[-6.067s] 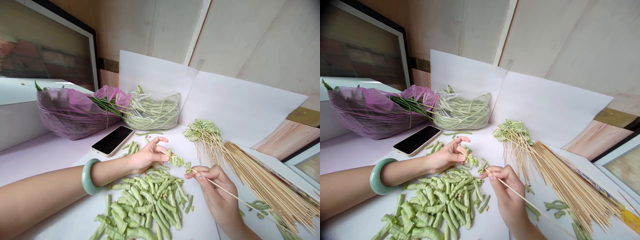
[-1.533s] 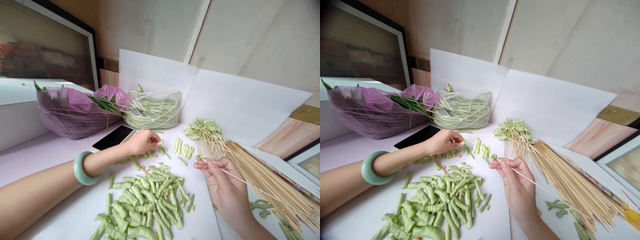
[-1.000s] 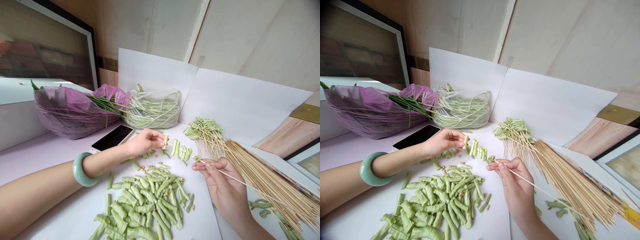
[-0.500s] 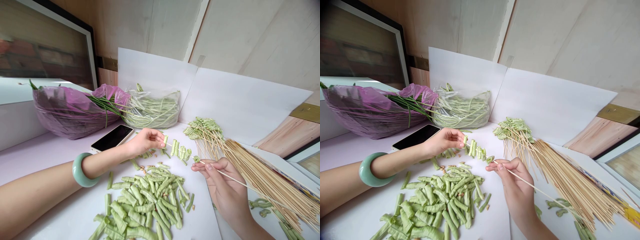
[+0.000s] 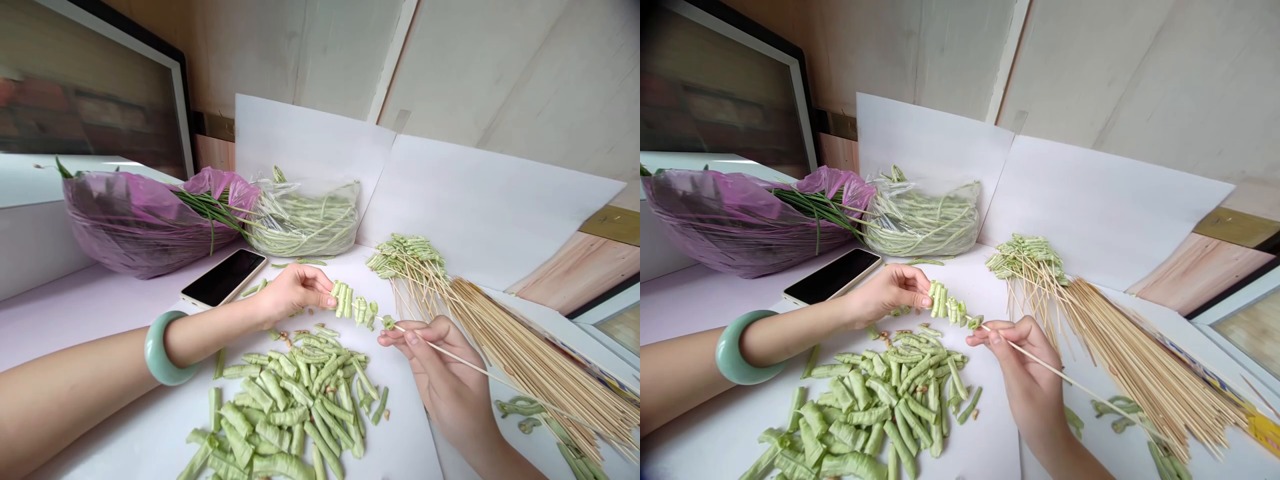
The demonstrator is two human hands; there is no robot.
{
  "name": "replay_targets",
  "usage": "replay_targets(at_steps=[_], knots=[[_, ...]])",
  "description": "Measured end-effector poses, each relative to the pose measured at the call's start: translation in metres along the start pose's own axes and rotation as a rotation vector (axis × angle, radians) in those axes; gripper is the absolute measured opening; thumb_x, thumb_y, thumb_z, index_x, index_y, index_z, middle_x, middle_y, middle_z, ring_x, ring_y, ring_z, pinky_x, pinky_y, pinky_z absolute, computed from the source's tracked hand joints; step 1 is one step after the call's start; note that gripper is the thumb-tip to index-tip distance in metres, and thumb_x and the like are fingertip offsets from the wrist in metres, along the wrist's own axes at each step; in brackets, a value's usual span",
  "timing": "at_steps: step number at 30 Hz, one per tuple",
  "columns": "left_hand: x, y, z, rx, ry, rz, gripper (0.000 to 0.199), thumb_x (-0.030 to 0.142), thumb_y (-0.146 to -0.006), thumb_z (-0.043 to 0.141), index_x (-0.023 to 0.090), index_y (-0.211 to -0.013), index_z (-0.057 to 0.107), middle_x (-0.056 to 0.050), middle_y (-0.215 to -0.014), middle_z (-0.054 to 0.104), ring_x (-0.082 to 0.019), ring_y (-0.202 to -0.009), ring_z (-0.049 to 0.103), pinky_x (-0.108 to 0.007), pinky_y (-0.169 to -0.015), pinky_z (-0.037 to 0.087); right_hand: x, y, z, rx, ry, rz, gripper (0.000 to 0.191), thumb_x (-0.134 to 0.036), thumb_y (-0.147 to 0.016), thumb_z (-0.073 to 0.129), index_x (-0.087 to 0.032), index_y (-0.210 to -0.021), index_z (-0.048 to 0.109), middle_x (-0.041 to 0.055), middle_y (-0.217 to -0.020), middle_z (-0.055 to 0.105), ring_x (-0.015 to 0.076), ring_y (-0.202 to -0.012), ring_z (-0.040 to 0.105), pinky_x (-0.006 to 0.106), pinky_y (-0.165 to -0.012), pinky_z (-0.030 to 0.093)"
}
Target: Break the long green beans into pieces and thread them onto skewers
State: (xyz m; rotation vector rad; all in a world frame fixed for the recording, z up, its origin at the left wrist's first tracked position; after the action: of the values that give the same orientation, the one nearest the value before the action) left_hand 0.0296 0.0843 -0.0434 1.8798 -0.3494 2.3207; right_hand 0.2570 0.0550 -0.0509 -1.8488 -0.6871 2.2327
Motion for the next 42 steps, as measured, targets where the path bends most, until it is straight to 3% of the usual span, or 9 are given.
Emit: replay_targets(at_steps=[9, 15, 18, 22, 27, 31, 35, 38, 42], knots=[[-0.005, 0.007, 0.010, 0.064, 0.275, -0.128, 0.022, 0.015, -0.049, 0.083, 0.012, -0.065, 0.068, 0.001, -0.058, 0.062, -0.007, -0.054, 0.054, -0.021, -0.061, 0.042, -0.004, -0.002, 0.006, 0.009, -0.110, 0.088, 0.017, -0.026, -0.074, 0.074, -0.021, -0.069, 0.058, 0.0006, -0.075, 0.072, 0.0171, -0.068, 0.071, 0.037, -0.074, 0.057], [0.002, 0.010, 0.012, 0.015, 0.305, -0.084, 0.015, 0.013, -0.056, 0.079, 0.012, -0.066, 0.068, 0.000, -0.062, 0.061, -0.007, -0.058, 0.053, -0.020, -0.059, 0.040, -0.005, -0.003, 0.009, 0.087, -0.219, 0.268, 0.024, -0.025, -0.066, 0.080, -0.020, -0.064, 0.057, 0.0009, -0.071, 0.072, 0.0150, -0.069, 0.069, 0.033, -0.075, 0.055], [0.008, 0.010, 0.012, 0.014, 0.292, -0.049, 0.013, 0.015, -0.060, 0.078, 0.012, -0.068, 0.068, 0.000, -0.066, 0.060, -0.007, -0.058, 0.052, -0.020, -0.057, 0.040, -0.006, -0.006, 0.008, 0.112, -0.281, 0.378, 0.024, -0.025, -0.063, 0.081, -0.021, -0.064, 0.058, 0.0008, -0.065, 0.070, 0.0136, -0.066, 0.066, 0.028, -0.068, 0.054], [0.009, 0.007, 0.005, 0.114, 0.298, -0.022, 0.013, 0.018, -0.063, 0.076, 0.012, -0.070, 0.066, 0.000, -0.070, 0.058, -0.007, -0.059, 0.051, -0.020, -0.056, 0.041, -0.009, -0.014, 0.001, 0.191, -0.296, 0.441, 0.024, -0.027, -0.058, 0.083, -0.020, -0.064, 0.061, -0.0009, -0.058, 0.064, 0.0109, -0.057, 0.058, 0.023, -0.059, 0.052], [0.011, -0.003, -0.013, 0.298, 0.371, 0.061, 0.016, 0.020, -0.064, 0.076, 0.014, -0.073, 0.064, 0.002, -0.068, 0.055, -0.007, -0.058, 0.051, -0.021, -0.056, 0.043, -0.007, -0.026, -0.013, 0.316, -0.277, 0.403, 0.024, -0.027, -0.055, 0.082, -0.020, -0.062, 0.060, -0.0031, -0.056, 0.059, 0.0097, -0.057, 0.053, 0.022, -0.059, 0.050], [0.014, -0.012, -0.027, 0.459, 0.393, 0.161, 0.014, 0.020, -0.065, 0.074, 0.013, -0.072, 0.063, 0.002, -0.060, 0.054, -0.008, -0.054, 0.050, -0.022, -0.056, 0.044, -0.002, -0.029, -0.019, 0.230, -0.190, 0.421, 0.022, -0.027, -0.058, 0.081, -0.019, -0.064, 0.060, -0.0028, -0.058, 0.059, 0.0094, -0.056, 0.053, 0.022, -0.059, 0.048], [0.011, -0.016, -0.031, 0.571, 0.423, 0.208, 0.012, 0.020, -0.068, 0.070, 0.012, -0.073, 0.063, -0.001, -0.065, 0.060, -0.009, -0.058, 0.054, -0.021, -0.058, 0.045, 0.002, -0.024, -0.017, 0.015, 0.127, 0.415, 0.026, -0.037, -0.065, 0.077, -0.018, -0.070, 0.060, 0.0000, -0.059, 0.062, 0.0128, -0.056, 0.056, 0.027, -0.059, 0.046], [0.008, -0.016, -0.029, 0.559, 0.471, 0.206, 0.008, 0.020, -0.073, 0.067, 0.013, -0.073, 0.062, 0.000, -0.064, 0.059, -0.008, -0.056, 0.053, -0.020, -0.058, 0.046, 0.004, -0.019, -0.014, -0.170, 0.335, 0.409, 0.029, -0.042, -0.073, 0.069, -0.018, -0.088, 0.060, -0.0005, -0.059, 0.061, 0.0139, -0.050, 0.054, 0.030, -0.056, 0.043], [0.008, -0.011, -0.021, 0.495, 0.503, 0.168, 0.004, 0.018, -0.077, 0.064, 0.014, -0.076, 0.063, -0.001, -0.070, 0.062, -0.009, -0.060, 0.057, -0.020, -0.060, 0.048, 0.006, -0.011, -0.010, -0.333, 0.555, 0.395, 0.034, -0.043, -0.083, 0.056, -0.018, -0.107, 0.060, -0.0040, -0.059, 0.049, 0.0113, -0.047, 0.040, 0.028, -0.049, 0.033]])
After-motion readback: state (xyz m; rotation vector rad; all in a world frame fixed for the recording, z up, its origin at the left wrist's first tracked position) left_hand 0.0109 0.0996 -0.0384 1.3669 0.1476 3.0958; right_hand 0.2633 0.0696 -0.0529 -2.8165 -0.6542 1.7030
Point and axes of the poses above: each hand's wrist, its own y-axis away from the middle knuckle, its own z-axis out of the palm, x = y × z, the point moved 1 cm from there along -y, towards the middle knuckle
